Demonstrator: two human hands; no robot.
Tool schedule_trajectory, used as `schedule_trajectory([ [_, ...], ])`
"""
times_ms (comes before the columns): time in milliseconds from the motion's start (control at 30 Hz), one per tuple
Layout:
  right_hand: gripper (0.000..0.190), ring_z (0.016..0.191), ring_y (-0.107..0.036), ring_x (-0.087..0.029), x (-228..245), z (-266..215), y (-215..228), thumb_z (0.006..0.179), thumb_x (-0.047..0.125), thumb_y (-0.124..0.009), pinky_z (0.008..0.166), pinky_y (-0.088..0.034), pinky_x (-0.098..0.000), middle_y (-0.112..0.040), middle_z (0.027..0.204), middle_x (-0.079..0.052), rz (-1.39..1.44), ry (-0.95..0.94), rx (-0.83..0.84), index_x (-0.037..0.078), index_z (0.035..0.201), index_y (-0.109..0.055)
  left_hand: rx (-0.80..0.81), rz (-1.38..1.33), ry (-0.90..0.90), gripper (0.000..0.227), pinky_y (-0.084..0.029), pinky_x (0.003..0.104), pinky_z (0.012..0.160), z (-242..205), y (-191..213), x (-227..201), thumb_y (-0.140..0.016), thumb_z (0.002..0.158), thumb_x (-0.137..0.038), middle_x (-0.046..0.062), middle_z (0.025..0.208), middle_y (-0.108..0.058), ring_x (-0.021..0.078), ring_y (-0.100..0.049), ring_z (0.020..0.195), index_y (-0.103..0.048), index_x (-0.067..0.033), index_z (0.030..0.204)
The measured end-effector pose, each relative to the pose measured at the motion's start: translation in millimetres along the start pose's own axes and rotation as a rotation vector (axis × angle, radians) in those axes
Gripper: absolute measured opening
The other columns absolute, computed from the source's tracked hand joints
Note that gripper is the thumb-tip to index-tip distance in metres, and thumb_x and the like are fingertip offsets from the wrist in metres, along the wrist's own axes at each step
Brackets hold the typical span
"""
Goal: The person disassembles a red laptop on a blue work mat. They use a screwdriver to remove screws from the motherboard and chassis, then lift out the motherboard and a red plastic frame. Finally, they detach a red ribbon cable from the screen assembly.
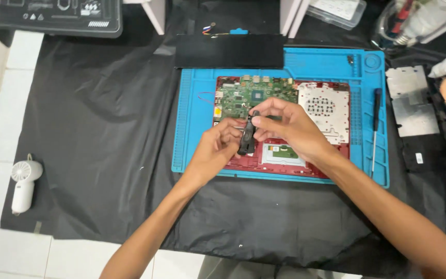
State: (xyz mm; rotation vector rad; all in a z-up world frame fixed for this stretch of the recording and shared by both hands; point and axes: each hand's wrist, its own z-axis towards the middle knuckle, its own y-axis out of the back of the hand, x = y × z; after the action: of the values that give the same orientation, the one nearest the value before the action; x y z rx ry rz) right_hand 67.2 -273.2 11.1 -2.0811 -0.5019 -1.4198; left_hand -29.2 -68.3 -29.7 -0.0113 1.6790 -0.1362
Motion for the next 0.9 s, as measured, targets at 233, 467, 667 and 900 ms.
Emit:
schedule_trajectory([
  [233,0.025,0.085,-0.068,-0.010,-13,24,-23,0.098,0.011,-0.070,0.078,-0.057,-0.0256,-0.070,0.099,-0.005,-0.033,0.130,-0.020,0.001,0.119,-0.064,-0.054,-0.224,-0.005,0.025,-0.053,0.023,0.074,0,12,-18,-0.067,0.097,-0.003,0.001,0.095,-0.066,0.0078,-0.066,0.084,-0.056,-0.0018,0.119],
  [467,0.040,0.084,-0.070,-0.010,-4,94,-51,0.096,0.011,-0.075,0.071,-0.059,-0.0260,-0.065,0.095,-0.004,-0.194,0.355,0.091,0.006,0.130,-0.054,-0.291,0.169,-0.227,0.031,-0.052,0.024,0.068,26,75,10,-0.077,0.094,-0.007,-0.001,0.084,-0.061,0.0072,-0.064,0.075,-0.058,0.0002,0.118],
  [667,0.029,0.073,-0.064,-0.010,10,220,-61,0.099,0.018,-0.073,0.060,-0.053,-0.0252,-0.071,0.093,-0.003,-0.358,0.320,0.148,0.005,0.125,-0.066,-0.715,0.456,-0.360,0.043,-0.050,0.021,0.065,34,106,-20,-0.078,0.094,-0.013,0.000,0.103,-0.058,0.0055,-0.058,0.078,-0.060,0.0009,0.130],
  [900,0.033,0.063,-0.067,-0.010,-3,286,-66,0.094,0.022,-0.077,0.057,-0.052,-0.0268,-0.073,0.088,-0.005,-0.687,0.355,-0.038,0.006,0.121,-0.071,-0.898,0.543,-0.445,0.017,-0.050,0.026,0.084,-19,143,-72,-0.066,0.111,-0.014,0.002,0.106,-0.064,0.0086,-0.059,0.094,-0.070,-0.0023,0.123],
])
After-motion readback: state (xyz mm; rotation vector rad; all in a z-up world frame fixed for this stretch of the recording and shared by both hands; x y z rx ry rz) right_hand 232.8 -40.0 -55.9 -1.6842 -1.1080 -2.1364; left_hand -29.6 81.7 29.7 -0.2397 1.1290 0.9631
